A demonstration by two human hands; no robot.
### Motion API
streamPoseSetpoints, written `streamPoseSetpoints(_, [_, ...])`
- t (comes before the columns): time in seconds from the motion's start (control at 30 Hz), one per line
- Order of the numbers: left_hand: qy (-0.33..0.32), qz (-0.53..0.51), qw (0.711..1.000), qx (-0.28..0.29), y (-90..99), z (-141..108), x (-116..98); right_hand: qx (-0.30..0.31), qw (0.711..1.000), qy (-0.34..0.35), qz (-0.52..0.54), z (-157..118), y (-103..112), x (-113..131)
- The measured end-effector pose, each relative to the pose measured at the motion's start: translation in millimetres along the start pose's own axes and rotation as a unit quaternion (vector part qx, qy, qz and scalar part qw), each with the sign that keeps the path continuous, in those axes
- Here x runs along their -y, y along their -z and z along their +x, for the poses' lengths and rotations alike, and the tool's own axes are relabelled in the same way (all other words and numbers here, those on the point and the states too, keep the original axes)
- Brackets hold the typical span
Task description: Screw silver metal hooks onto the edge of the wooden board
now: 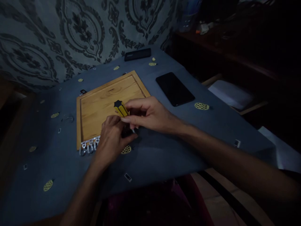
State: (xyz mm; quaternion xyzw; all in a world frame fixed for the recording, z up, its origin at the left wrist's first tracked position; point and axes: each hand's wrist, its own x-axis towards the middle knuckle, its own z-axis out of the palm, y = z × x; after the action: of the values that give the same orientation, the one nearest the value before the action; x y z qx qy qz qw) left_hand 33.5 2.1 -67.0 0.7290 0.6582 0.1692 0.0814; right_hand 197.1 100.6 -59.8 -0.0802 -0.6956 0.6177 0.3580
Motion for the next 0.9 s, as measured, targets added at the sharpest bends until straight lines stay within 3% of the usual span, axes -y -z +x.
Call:
streamPoseSetpoints(0.23, [0.036,-0.007,0.999,0.019,2.0,2.1,-4.7,-0.043,0.999,0.005,-0.015,2.3,-7.4,-2.1])
streamPoseSetpoints(0.43, [0.011,0.001,1.0,0.007,0.8,0.1,-1.5,-0.079,0.996,0.015,-0.034,1.2,-9.0,-6.6])
streamPoseSetpoints(0.73, [-0.011,-0.003,1.0,-0.009,-0.9,-0.3,0.5,-0.022,1.0,0.016,-0.014,0.0,-2.3,-4.0])
streamPoseSetpoints(0.9, [0.016,0.001,1.0,-0.006,-0.1,1.5,-1.8,-0.045,0.996,0.054,-0.056,1.7,-1.7,-6.6])
